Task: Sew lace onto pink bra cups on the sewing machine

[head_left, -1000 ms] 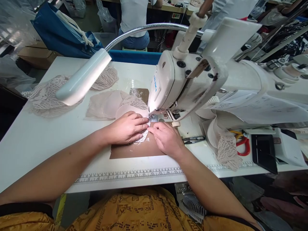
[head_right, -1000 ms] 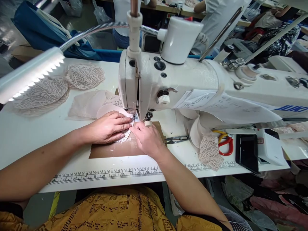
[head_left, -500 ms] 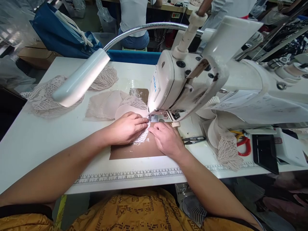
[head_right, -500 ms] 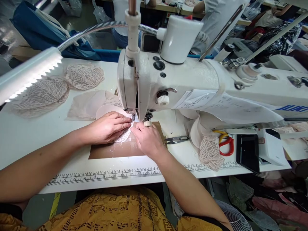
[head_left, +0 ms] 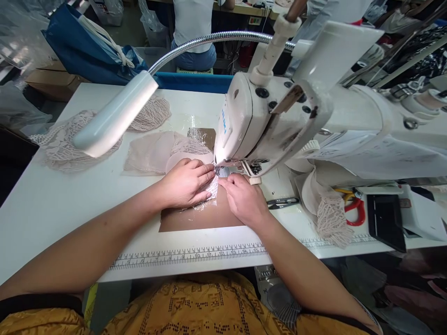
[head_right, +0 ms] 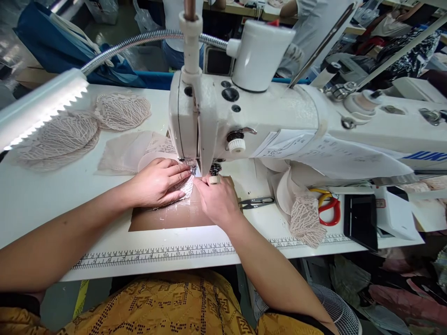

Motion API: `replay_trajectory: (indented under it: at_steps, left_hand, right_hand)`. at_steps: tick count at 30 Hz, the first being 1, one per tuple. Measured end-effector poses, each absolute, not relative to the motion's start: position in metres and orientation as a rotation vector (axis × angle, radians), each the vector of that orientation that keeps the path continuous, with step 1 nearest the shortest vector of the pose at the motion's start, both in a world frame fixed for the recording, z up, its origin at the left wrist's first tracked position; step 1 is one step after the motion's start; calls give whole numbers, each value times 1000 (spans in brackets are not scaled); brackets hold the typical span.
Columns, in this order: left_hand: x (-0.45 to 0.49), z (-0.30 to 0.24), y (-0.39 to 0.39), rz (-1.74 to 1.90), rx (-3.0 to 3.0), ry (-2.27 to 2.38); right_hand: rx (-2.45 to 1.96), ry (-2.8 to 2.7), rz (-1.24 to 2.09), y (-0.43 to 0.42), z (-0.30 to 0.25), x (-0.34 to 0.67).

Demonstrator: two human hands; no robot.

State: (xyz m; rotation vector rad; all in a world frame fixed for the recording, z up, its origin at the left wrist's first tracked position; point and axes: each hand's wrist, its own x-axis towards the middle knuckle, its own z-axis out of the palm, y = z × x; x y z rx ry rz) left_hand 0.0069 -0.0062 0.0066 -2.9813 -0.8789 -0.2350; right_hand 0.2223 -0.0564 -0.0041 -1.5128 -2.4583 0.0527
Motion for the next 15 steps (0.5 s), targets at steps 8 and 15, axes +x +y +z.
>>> replay_trajectory:
  at_steps: [8,15]
  left_hand:
    - [1,3,-8,-358,-3032,-777]
    - [0,0,-5,-399,-3117,-647]
  right_hand:
    - [-1286,-2413,145,-62,-5,229]
    - [-1194,-2516,77,-65,-5,228]
